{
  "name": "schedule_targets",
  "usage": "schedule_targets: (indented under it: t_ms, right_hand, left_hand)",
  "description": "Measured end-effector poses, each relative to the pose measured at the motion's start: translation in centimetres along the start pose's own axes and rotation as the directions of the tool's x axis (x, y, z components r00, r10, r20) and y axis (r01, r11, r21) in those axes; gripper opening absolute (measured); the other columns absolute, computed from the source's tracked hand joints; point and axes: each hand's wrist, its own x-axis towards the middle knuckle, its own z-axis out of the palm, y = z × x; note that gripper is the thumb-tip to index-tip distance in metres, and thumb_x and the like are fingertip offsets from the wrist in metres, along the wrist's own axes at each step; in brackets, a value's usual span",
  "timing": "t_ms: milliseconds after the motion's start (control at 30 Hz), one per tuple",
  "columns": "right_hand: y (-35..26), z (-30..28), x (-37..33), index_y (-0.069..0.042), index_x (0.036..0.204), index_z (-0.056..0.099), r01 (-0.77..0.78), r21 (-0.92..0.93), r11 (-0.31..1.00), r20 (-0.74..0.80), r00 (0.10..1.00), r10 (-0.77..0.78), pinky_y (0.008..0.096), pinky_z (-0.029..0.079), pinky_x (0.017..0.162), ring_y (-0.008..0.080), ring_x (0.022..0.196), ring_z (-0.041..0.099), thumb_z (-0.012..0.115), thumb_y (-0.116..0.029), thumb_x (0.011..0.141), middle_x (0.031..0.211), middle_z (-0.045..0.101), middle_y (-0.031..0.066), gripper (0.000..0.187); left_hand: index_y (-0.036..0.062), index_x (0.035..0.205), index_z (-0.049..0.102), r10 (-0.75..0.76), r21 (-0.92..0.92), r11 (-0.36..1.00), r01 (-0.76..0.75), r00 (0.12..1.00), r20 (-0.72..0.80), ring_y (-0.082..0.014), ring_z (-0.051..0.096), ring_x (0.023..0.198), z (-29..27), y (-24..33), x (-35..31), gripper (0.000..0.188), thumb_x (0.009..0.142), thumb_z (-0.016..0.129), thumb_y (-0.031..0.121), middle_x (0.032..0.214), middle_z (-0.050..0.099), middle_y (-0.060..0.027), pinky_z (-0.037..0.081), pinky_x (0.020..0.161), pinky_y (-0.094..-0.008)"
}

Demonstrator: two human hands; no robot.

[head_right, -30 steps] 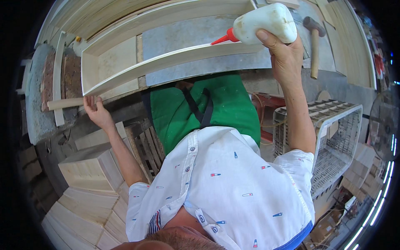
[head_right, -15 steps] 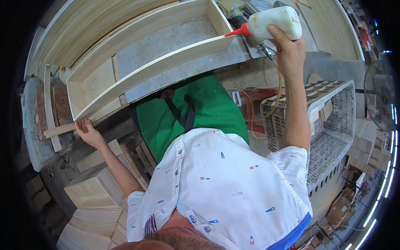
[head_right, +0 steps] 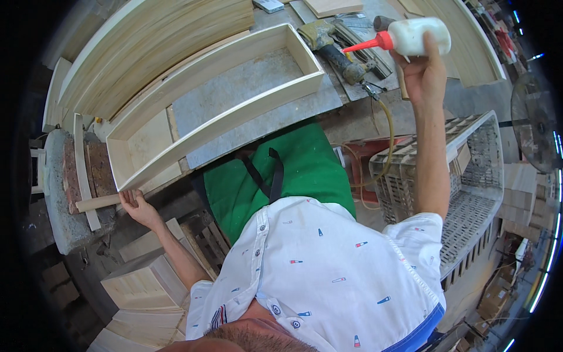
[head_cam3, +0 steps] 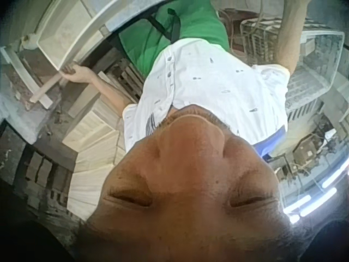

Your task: Assembling wooden boxes by applying glue to joints and securing them with a pneumatic nail gun.

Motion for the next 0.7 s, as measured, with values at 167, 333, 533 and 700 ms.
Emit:
schedule_targets:
  t_ms: [167,333,533,700]
  right_hand:
    - [0.4,3.7,7.0,-0.004,0.128,0.044,0.005,-0.255,0.967,0.332,0.940,0.082,0.0408,0.050,0.089,0.0300,0.107,0.060,0.052,-0.040,0.094,0.118,0.059,0.0157,0.051]
    - [6.8,11.5,14.3,-0.006,0.120,0.054,0.624,-0.780,0.048,0.611,0.742,0.276,0.0352,0.051,0.075,0.0268,0.087,0.065,0.069,-0.035,0.079,0.104,0.064,0.0149,0.052]
    - [16.8,17.4,15.8,-0.007,0.097,0.069,0.807,-0.406,-0.429,0.585,0.590,0.556,0.0405,0.054,0.072,0.0310,0.089,0.067,0.067,-0.015,0.070,0.092,0.069,0.0147,0.028]
    - [20.7,18.0,16.0,-0.008,0.090,0.070,0.825,-0.248,-0.508,0.614,0.539,0.576,0.0397,0.054,0.074,0.0266,0.092,0.067,0.059,-0.011,0.078,0.094,0.069,0.0114,0.018]
  left_hand:
    - [-0.0048,0.137,0.034,-0.030,0.003,1.000,0.030,1.000,0.000,-0.0263,0.047,0.124,0.0,0.6,-0.2,0.051,0.090,0.053,0.000,0.134,0.046,-0.0204,0.039,0.101,-0.0357]
    - [-0.0034,0.138,0.033,-0.047,0.004,0.999,0.047,0.999,-0.006,-0.0264,0.046,0.125,0.1,0.8,-0.2,0.052,0.090,0.052,0.000,0.135,0.045,-0.0201,0.039,0.102,-0.0362]
    - [-0.0027,0.138,0.033,-0.101,-0.019,0.995,0.100,0.995,-0.027,-0.0261,0.045,0.125,0.2,1.1,-0.1,0.051,0.090,0.051,-0.001,0.134,0.045,-0.0195,0.039,0.102,-0.0360]
    - [-0.0023,0.138,0.033,-0.124,-0.086,0.988,0.127,0.992,0.037,-0.0259,0.045,0.125,-0.2,1.3,-0.1,0.050,0.091,0.050,0.000,0.135,0.044,-0.0192,0.039,0.102,-0.0352]
